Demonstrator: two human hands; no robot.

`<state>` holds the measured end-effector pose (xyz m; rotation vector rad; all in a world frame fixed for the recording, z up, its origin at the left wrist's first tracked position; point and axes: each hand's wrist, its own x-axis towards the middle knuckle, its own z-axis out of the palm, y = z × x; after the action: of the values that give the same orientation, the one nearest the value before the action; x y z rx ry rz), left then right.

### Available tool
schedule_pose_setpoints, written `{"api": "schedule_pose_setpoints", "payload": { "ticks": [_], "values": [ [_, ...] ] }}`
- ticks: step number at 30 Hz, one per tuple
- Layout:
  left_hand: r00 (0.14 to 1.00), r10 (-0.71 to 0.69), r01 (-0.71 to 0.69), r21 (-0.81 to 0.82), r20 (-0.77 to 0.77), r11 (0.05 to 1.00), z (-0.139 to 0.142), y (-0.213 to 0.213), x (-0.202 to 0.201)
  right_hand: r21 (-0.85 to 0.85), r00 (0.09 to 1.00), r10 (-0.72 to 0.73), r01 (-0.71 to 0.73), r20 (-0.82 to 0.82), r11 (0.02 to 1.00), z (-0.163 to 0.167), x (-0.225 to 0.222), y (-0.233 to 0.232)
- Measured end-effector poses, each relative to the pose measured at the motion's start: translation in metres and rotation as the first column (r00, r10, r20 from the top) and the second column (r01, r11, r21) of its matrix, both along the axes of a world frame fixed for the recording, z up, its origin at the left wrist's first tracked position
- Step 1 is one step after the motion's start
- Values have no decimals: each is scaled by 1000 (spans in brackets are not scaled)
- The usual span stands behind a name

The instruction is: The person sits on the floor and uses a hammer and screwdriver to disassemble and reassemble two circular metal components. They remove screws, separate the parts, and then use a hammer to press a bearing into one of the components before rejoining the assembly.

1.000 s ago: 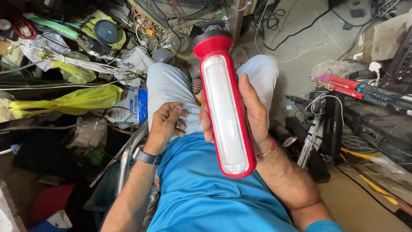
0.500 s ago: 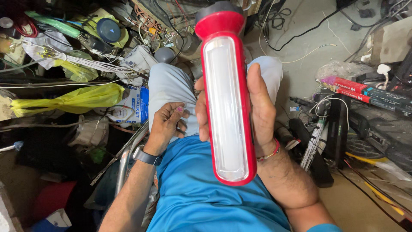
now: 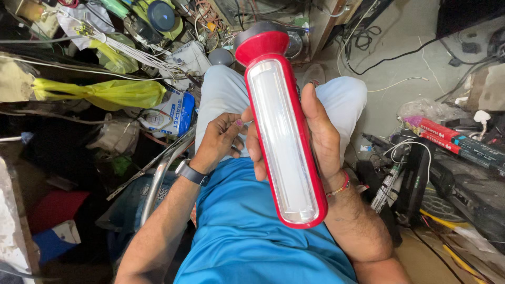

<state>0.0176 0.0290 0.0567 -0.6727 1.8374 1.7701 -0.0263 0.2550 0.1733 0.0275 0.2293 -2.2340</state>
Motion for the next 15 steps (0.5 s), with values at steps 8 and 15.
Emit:
{"api": "schedule_pose_setpoints", "payload": {
  "ticks": [8, 15],
  "values": [
    [998, -65, 64, 35, 27, 997, 10, -26, -12, 127, 998, -10, 18, -61, 992, 8, 10, -21],
    [991, -95, 99, 41, -97, 994, -6, -54, -14, 218, 992, 101, -81, -82, 973, 16, 13, -45]
  ]
}}
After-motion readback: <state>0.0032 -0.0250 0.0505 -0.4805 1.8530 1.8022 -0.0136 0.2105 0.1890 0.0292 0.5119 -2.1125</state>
